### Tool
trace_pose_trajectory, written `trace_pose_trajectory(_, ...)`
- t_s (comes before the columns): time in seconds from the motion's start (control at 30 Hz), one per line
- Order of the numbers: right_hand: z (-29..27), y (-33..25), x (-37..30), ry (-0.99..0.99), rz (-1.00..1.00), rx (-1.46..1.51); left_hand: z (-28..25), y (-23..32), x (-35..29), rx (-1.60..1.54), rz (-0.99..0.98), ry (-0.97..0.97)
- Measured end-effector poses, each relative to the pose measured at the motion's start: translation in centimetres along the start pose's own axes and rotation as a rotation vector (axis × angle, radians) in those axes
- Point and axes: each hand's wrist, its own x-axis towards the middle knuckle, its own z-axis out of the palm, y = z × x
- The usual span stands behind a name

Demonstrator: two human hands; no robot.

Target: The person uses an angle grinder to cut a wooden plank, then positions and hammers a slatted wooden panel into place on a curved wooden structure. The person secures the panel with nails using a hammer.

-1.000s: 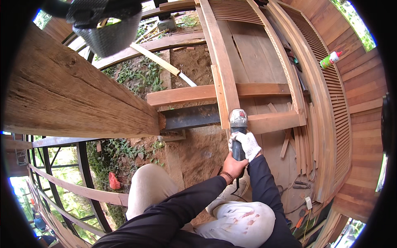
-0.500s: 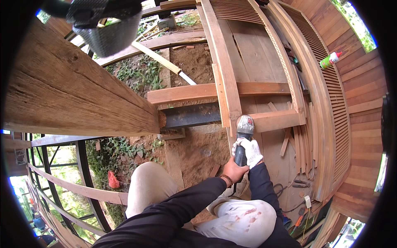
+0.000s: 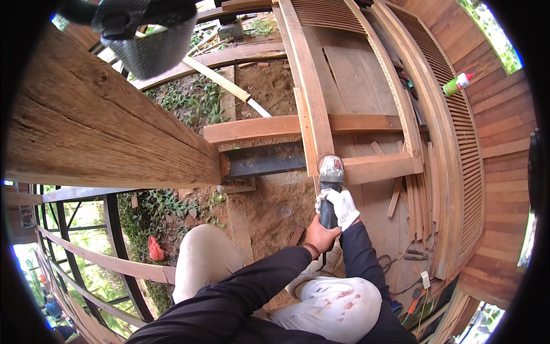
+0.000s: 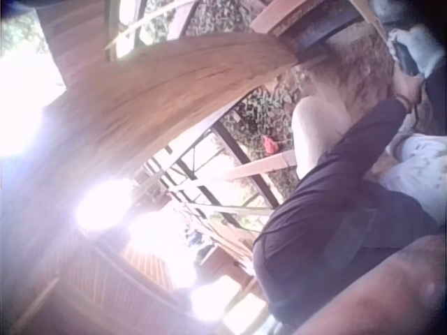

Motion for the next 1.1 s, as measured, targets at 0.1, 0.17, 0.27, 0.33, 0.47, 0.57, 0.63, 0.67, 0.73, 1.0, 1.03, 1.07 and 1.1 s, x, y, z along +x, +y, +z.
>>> trace_pose_trajectory(0.1,-0.1,0.2,-0.1,0.004,0.024,0.032,-0.3,0.2,-0.1,0.031,-0.012,-0.021)
trace_pose_trajectory(0.17,-0.3,-0.1,-0.2,0.006,0.052,0.069,-0.1,0.8,-0.5,-0.007,0.025,-0.025)
trace_pose_trajectory(0.27,0.1,0.1,-0.3,0.015,0.028,0.019,-0.1,0.0,-0.3,0.001,0.004,-0.009)
trace_pose_trajectory(0.33,-0.2,0.3,-0.2,0.026,0.028,0.035,-0.1,-0.1,-0.1,0.011,-0.013,-0.038)
trace_pose_trajectory(0.47,-1.4,0.5,-1.1,0.089,0.024,0.106,-0.5,2.2,-1.3,0.13,-0.037,-0.103)
trace_pose_trajectory(0.57,-1.5,0.2,-1.3,0.115,0.001,0.108,0.0,1.8,-0.8,0.15,-0.015,-0.105)
trace_pose_trajectory(0.63,-1.1,0.0,-1.4,0.085,-0.008,0.076,0.0,1.7,-1.0,0.119,-0.013,-0.076)
trace_pose_trajectory(0.67,-1.1,-0.1,-1.4,0.073,-0.012,0.061,0.1,1.8,-1.1,0.104,-0.013,-0.064)
trace_pose_trajectory(0.73,-1.8,0.4,-0.7,0.087,-0.013,0.1,0.2,1.5,-0.4,0.079,-0.036,-0.11)
trace_pose_trajectory(1.0,-1.0,-0.6,-0.8,0.093,0.016,0.092,0.4,1.0,0.5,0.122,0.0,-0.063)
trace_pose_trajectory(1.03,-1.1,-0.6,-0.6,0.098,0.018,0.106,0.2,1.2,0.7,0.106,-0.005,-0.076)
trace_pose_trajectory(1.07,-1.1,-0.5,-0.4,0.104,0.019,0.12,0.1,1.3,0.8,0.09,-0.01,-0.088)
trace_pose_trajectory(1.1,-1.5,-0.2,-0.6,0.12,0.025,0.171,0.0,1.3,0.8,0.121,-0.008,-0.089)
